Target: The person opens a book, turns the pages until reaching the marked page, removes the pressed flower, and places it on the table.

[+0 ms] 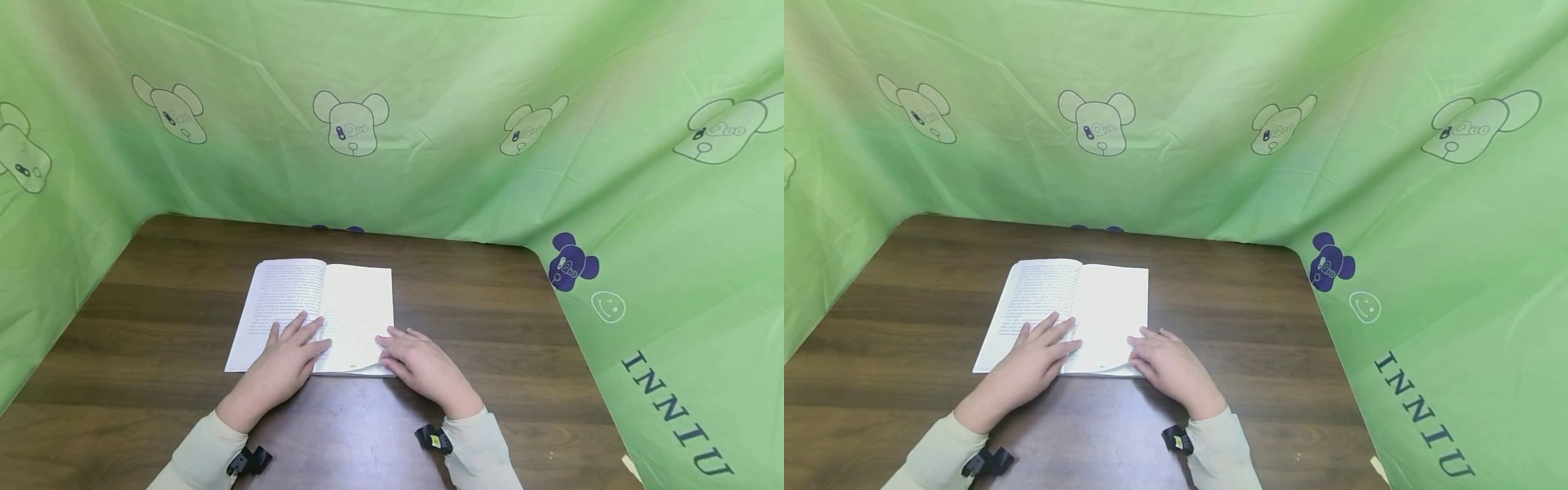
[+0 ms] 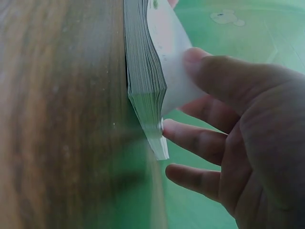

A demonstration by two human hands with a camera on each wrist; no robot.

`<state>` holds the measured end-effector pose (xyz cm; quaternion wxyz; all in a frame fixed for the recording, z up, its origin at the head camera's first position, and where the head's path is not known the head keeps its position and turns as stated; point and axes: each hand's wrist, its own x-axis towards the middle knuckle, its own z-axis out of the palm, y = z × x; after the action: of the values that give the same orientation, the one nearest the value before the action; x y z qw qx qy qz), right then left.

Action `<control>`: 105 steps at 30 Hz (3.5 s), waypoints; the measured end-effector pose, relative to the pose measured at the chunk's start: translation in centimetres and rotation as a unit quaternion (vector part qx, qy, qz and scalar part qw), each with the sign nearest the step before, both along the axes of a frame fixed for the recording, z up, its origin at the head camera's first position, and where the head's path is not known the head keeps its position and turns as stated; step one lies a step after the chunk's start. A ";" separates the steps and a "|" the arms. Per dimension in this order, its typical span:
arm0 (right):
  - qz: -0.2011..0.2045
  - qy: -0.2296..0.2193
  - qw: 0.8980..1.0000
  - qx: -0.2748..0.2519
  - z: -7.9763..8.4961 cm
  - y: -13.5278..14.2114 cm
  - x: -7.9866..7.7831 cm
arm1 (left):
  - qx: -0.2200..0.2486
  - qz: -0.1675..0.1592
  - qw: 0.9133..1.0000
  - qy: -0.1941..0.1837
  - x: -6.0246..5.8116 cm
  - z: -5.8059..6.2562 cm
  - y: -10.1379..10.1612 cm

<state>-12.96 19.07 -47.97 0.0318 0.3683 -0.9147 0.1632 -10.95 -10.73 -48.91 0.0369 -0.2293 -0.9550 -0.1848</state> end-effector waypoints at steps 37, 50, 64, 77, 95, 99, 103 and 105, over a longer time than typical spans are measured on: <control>-0.049 0.139 0.983 -0.106 -0.2 0.2 -0.4 | 0.013 0.027 1.000 -0.006 0.2 -0.2 0.1; -0.048 0.052 0.996 -0.062 -0.4 0.0 -0.3 | 0.055 0.049 0.985 0.156 -0.4 0.2 -0.3; -0.012 -0.031 0.999 -0.010 -0.8 0.1 0.1 | 0.014 0.049 0.974 0.222 -0.2 0.0 -0.7; -0.023 -0.053 0.998 0.015 -0.7 0.0 0.1 | -0.022 0.053 0.998 0.031 0.0 -0.1 -0.4; 0.007 -0.013 1.000 -0.008 -0.4 0.2 0.1 | -0.007 0.064 0.997 -0.044 0.2 -0.2 -0.5; 0.008 0.002 1.000 -0.008 -0.4 0.1 0.1 | -0.009 0.065 0.997 -0.047 0.1 -0.3 -0.5; 0.006 0.008 1.000 -0.006 -0.4 -0.1 0.0 | -0.004 0.057 0.997 -0.043 -0.1 -0.3 -0.4; 0.005 0.011 1.000 -0.006 -0.4 -0.2 0.0 | -0.004 0.042 0.999 -0.034 -0.2 -0.3 -0.3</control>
<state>-12.97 18.92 -48.41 0.0431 0.3742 -0.9115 0.1652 -11.14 -11.08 -49.24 0.0117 -0.1826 -0.9651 -0.1873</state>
